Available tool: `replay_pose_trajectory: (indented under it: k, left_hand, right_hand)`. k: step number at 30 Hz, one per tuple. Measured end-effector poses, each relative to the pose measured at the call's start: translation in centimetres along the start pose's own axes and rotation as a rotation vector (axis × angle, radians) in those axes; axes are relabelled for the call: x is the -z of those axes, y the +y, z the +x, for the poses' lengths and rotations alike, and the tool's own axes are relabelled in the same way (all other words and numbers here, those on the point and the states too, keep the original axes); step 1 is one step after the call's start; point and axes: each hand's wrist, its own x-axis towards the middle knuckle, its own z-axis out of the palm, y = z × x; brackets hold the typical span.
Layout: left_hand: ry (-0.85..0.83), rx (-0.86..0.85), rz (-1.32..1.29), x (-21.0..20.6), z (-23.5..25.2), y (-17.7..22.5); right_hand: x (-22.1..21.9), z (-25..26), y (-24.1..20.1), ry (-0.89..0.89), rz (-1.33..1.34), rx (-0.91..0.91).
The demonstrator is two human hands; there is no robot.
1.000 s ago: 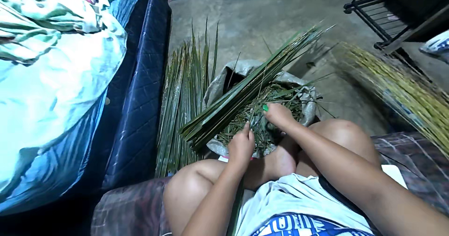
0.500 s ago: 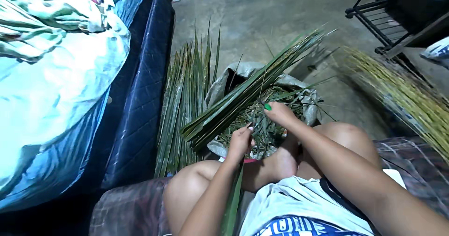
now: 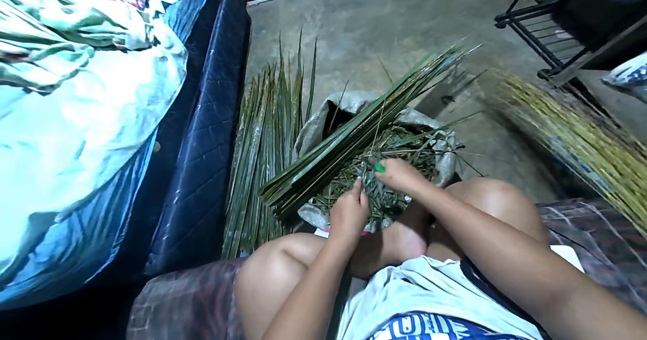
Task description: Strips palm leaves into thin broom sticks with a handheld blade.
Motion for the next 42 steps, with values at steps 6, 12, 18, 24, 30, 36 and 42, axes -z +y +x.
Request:
replay_pose_trajectory:
  k: [6,12,18,24,30,36,42]
  left_hand:
    - [0.015,-0.029,0.022,-0.3,-0.4,0.1]
    - [0.016,-0.079,-0.036,-0.5,-0.3,-0.2]
    - [-0.197,-0.076,-0.266,-0.9,-0.1,-0.6]
    - [-0.135,-0.072,-0.351,-1.0,0.0,-1.2]
    - [-0.036,-0.017,-0.425,-1.2,0.6,-2.8]
    - [-0.023,0.011,-0.355,-2.2,-0.9,-1.8]
    - [0.041,0.052,-0.366,-3.1,-2.0,-1.2]
  right_hand:
    - [0.1,0.4,0.3,0.057,0.001,-0.064]
    - [0.4,1.8,1.7,0.050,0.451,-0.002]
    - [-0.4,1.7,1.7,0.034,0.705,0.014]
    - [0.6,1.9,2.1,0.204,0.469,0.008]
    - [-4.0,-3.4,-0.5,-0.186,0.046,0.122]
    - [-2.6,-2.5,0.4,0.070,-0.104,0.002]
    - [-1.2,-2.2,1.4,-0.025,0.048,0.057]
